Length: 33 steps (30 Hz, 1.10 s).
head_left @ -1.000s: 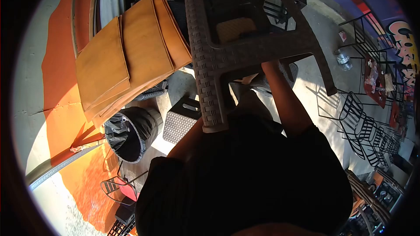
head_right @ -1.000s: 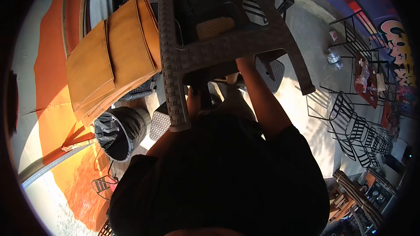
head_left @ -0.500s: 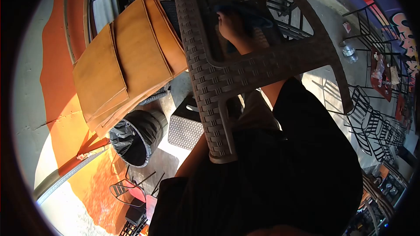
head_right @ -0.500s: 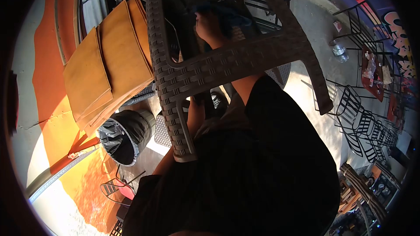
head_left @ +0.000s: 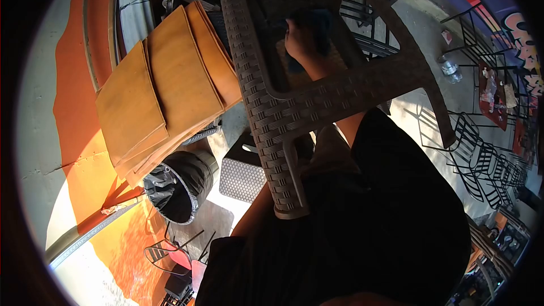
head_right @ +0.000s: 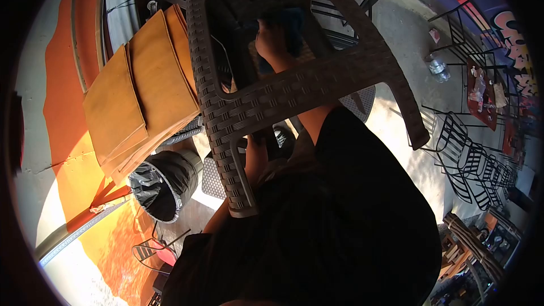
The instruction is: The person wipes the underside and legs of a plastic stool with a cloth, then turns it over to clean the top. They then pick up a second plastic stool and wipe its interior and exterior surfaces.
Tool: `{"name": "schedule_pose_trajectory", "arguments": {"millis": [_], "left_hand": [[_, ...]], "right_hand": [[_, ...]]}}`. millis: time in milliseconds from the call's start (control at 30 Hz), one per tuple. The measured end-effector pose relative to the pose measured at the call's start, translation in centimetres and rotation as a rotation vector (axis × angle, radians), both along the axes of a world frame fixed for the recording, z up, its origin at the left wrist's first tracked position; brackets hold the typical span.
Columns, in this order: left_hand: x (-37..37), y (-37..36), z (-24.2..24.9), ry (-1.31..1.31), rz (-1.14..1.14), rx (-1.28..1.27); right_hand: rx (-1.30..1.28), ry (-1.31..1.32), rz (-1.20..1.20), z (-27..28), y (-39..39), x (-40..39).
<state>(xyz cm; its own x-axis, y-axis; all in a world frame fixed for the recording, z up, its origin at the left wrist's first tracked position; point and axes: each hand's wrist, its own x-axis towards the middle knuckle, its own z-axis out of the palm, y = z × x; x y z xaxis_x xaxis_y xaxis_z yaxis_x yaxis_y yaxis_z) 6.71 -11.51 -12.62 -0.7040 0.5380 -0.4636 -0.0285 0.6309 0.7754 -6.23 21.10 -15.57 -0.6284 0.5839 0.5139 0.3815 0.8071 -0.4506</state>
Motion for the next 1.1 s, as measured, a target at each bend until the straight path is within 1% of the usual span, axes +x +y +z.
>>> {"name": "schedule_pose_trajectory", "arguments": {"millis": [33,133,233,300,367,467,567,633,667,700,733,767,833,900,967,1067,1100], "left_hand": [[0.0,0.0,-0.4,0.006,0.000,0.013],[0.3,0.0,-1.1,0.035,0.004,0.032],[0.5,-0.3,-1.3,0.060,0.008,0.036],[0.6,-0.5,-1.4,0.076,0.007,0.033],[0.7,-0.5,-1.4,0.091,0.012,0.026],[0.8,-0.4,-1.5,0.117,0.015,0.016],[0.9,-0.2,-1.5,0.150,0.021,0.006],[1.1,-0.2,-1.5,0.180,0.022,-0.011],[1.4,-0.2,-1.8,0.218,0.029,-0.029],[1.7,-0.2,-2.3,0.281,0.034,-0.049],[2.3,-0.4,-3.3,0.370,0.038,-0.077],[2.6,-0.8,-5.0,0.535,0.032,-0.108],[2.5,-1.1,-5.9,0.436,0.073,-0.005],[2.4,-1.0,-5.1,0.362,0.075,0.012],[2.2,-0.8,-4.3,0.319,0.074,0.018],[2.2,-0.6,-3.9,0.287,0.072,0.027],[2.2,-0.6,-3.8,0.279,0.073,0.030]], "right_hand": [[-0.006,0.003,0.118,0.5,-1.7,-0.3],[-0.023,0.132,0.443,0.2,-5.1,-1.2],[-0.163,0.048,0.416,0.8,-2.5,0.8],[-0.230,-0.025,0.189,1.5,0.7,3.1],[-0.054,-0.085,-0.185,0.8,3.8,4.7],[0.069,-0.082,-0.434,-0.6,3.1,3.6],[0.013,-0.075,-0.256,-0.2,0.1,1.5],[-0.085,-0.036,0.012,0.5,-3.3,0.2],[-0.080,-0.026,0.152,-0.1,-4.0,-0.3],[-0.071,-0.013,0.293,-1.8,-4.3,-1.1],[-0.061,0.000,0.435,-2.1,-4.5,-1.4],[-0.056,-0.001,0.460,-2.3,-3.9,-1.0],[-0.042,-0.002,0.510,-0.1,-1.8,1.3],[-0.072,-0.032,0.303,1.1,0.5,3.8],[-0.147,-0.217,-0.080,1.3,3.7,5.8],[0.113,-0.297,-0.276,-0.5,4.3,7.1],[0.136,-0.308,-0.248,-0.2,4.2,7.5]]}}
